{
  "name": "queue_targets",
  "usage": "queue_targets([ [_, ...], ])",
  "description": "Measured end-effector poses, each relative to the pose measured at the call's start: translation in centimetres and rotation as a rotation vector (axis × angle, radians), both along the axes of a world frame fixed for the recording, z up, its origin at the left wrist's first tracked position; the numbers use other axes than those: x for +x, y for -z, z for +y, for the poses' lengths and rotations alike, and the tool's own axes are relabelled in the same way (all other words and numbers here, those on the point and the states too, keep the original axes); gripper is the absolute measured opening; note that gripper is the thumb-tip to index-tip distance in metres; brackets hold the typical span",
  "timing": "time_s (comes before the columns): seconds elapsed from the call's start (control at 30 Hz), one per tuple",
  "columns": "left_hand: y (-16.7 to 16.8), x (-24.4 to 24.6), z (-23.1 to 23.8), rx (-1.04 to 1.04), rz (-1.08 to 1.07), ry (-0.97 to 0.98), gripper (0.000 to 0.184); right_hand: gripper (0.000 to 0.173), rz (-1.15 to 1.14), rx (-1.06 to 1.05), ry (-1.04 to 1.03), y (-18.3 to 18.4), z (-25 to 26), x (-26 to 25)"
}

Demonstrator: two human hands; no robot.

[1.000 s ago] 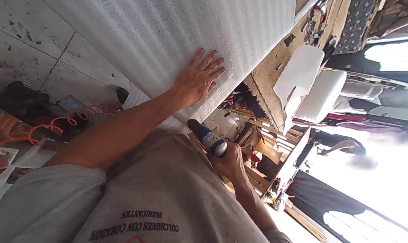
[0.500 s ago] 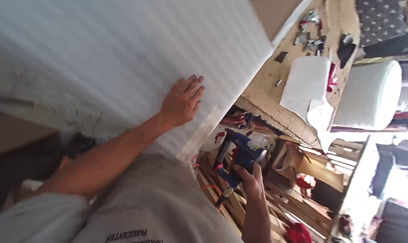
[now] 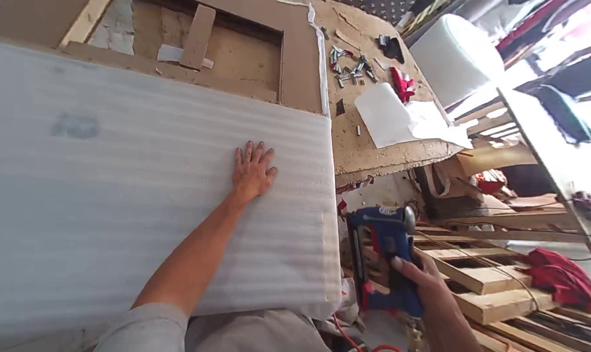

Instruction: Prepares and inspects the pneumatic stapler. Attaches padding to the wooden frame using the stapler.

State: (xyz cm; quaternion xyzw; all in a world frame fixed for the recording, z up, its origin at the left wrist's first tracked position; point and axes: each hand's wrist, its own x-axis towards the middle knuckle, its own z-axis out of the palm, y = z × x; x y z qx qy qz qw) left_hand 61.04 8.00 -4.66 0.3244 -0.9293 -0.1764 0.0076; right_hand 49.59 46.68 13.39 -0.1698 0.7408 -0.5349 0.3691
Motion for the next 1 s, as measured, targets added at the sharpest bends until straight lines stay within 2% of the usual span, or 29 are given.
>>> queue_targets([
  [0.13, 0.1, -2.6, -2.8, -0.003, 0.03, -0.02, 0.071, 0.031, -0.019, 0.068, 0.041, -1.7, -10.0, -3.8],
  [0.27, 0.2, -4.7, -6.0, -0.012, 0.069, -0.013, 0.073, 0.037, -0.094, 0.168, 0.084, 0.8, -19.7, -11.4],
  [0.33, 0.2, -5.6, -7.9, -0.02, 0.077, -0.022, 0.072, 0.038, -0.049, 0.227, 0.094, 2.4, -23.7, -14.7],
  [0.53, 0.1, -8.4, -12.5, 0.006, 0.085, -0.053, 0.071, 0.037, 0.062, 0.343, 0.082, 5.3, -30.8, -20.5],
  [0.63, 0.3, -9.0, -13.2, -0.005, 0.064, -0.064, 0.072, 0.035, 0.057, 0.38, 0.08, 6.2, -32.6, -21.3],
  [0.73, 0.3, -9.2, -13.2, -0.008, 0.066, -0.067, 0.072, 0.032, 0.057, 0.402, 0.075, 5.4, -33.4, -20.9],
  [0.87, 0.1, -9.2, -13.4, 0.005, 0.065, -0.074, 0.071, 0.033, 0.051, 0.364, 0.018, 4.2, -35.1, -18.4],
  [1.0, 0.1, -9.5, -13.7, 0.018, 0.078, -0.077, 0.068, 0.033, 0.041, 0.366, -0.062, 4.8, -38.2, -15.8],
])
